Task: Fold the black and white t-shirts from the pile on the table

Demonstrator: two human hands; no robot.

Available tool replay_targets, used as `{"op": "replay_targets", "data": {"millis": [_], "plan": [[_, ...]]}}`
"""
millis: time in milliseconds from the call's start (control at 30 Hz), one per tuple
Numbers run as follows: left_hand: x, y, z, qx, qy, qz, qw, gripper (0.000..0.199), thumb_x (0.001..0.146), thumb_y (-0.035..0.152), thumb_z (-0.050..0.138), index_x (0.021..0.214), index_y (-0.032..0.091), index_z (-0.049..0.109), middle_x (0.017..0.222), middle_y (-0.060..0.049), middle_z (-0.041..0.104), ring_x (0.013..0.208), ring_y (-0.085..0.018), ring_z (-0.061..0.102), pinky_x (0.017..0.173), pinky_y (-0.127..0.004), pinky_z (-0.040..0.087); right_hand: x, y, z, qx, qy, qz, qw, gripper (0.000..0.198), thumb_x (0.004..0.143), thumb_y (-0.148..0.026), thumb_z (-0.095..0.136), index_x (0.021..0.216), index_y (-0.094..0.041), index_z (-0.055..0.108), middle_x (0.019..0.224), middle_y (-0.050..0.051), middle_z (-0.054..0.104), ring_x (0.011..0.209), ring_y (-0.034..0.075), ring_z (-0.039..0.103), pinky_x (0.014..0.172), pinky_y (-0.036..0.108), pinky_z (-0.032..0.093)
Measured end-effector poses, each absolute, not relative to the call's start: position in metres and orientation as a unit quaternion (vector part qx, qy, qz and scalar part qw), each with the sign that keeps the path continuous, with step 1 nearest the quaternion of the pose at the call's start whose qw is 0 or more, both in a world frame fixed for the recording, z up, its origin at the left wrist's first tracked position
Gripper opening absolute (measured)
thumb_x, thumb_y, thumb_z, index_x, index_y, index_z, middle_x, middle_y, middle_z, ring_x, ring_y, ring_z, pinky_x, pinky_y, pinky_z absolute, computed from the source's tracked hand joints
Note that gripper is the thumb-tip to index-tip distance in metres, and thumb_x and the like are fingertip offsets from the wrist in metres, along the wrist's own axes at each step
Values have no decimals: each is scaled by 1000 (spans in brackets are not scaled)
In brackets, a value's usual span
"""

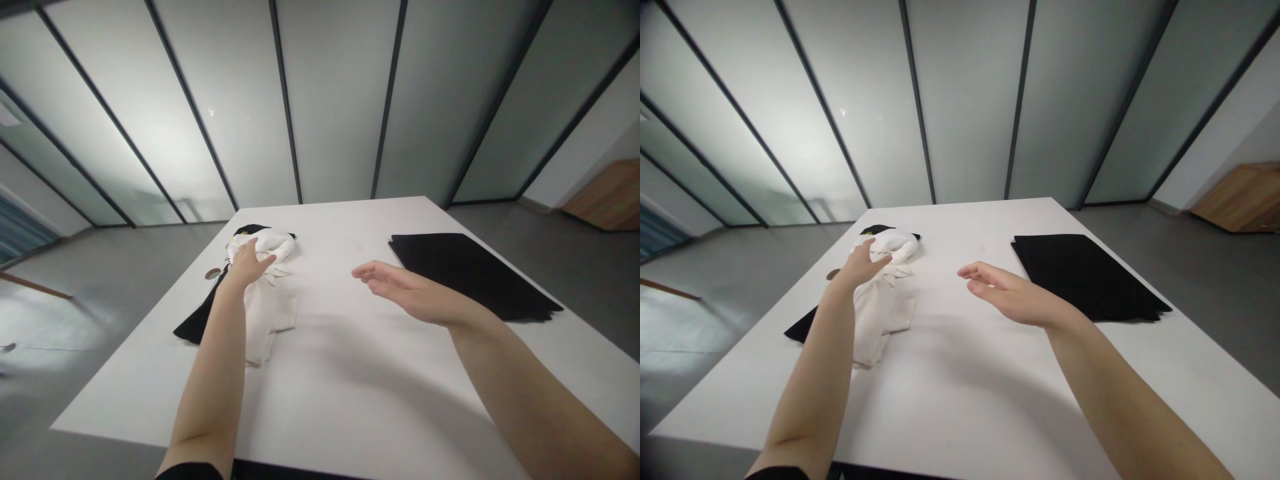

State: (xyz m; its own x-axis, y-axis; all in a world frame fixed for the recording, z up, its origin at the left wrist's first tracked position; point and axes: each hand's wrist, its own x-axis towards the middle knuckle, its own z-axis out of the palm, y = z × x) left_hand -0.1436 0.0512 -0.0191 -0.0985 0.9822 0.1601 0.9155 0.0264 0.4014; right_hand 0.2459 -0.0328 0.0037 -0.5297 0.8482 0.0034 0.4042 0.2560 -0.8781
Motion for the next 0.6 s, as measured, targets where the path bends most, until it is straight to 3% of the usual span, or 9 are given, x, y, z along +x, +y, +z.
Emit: {"op": "replay_targets", "data": {"millis": [133,200,333,433,600], "plan": [[-112,54,-36,705,672,71,215,62,91,61,64,137,19,66,124,-19,77,107,-36,74,96,-45,54,247,-33,6,-438,-768,410,221,37,101,-56,66,133,-39,74,147,3,70,137,35,65,110,47,56],[-102,55,-45,710,650,-20,271,67,86,65,69,135,19,69,129,-19,77,102,-35,75,91,-44,56,245,-36,8,-440,-776,400,209,39,99,-55,68,134,-38,75,144,4,72,133,36,68,106,47,59],[-104,61,-63,701,670,-87,226,90,73,67,80,148,20,62,150,-22,66,126,-42,69,97,-46,55,247,-34,5,-449,-803,364,147,51,101,-61,60,144,-36,70,149,6,70,135,37,67,109,48,57],[-120,68,-72,684,694,-106,197,103,65,66,86,156,26,57,155,-17,64,133,-43,66,99,-46,56,265,-19,-6,-501,-804,307,89,64,97,-65,60,152,-32,64,155,9,65,139,39,63,112,47,55],[-146,77,-80,648,751,-42,119,91,81,63,74,161,25,52,160,-17,59,140,-43,60,106,-48,51,338,26,-39,-655,-724,213,30,86,74,-48,84,151,-20,62,147,20,68,127,44,69,102,49,57]]}}
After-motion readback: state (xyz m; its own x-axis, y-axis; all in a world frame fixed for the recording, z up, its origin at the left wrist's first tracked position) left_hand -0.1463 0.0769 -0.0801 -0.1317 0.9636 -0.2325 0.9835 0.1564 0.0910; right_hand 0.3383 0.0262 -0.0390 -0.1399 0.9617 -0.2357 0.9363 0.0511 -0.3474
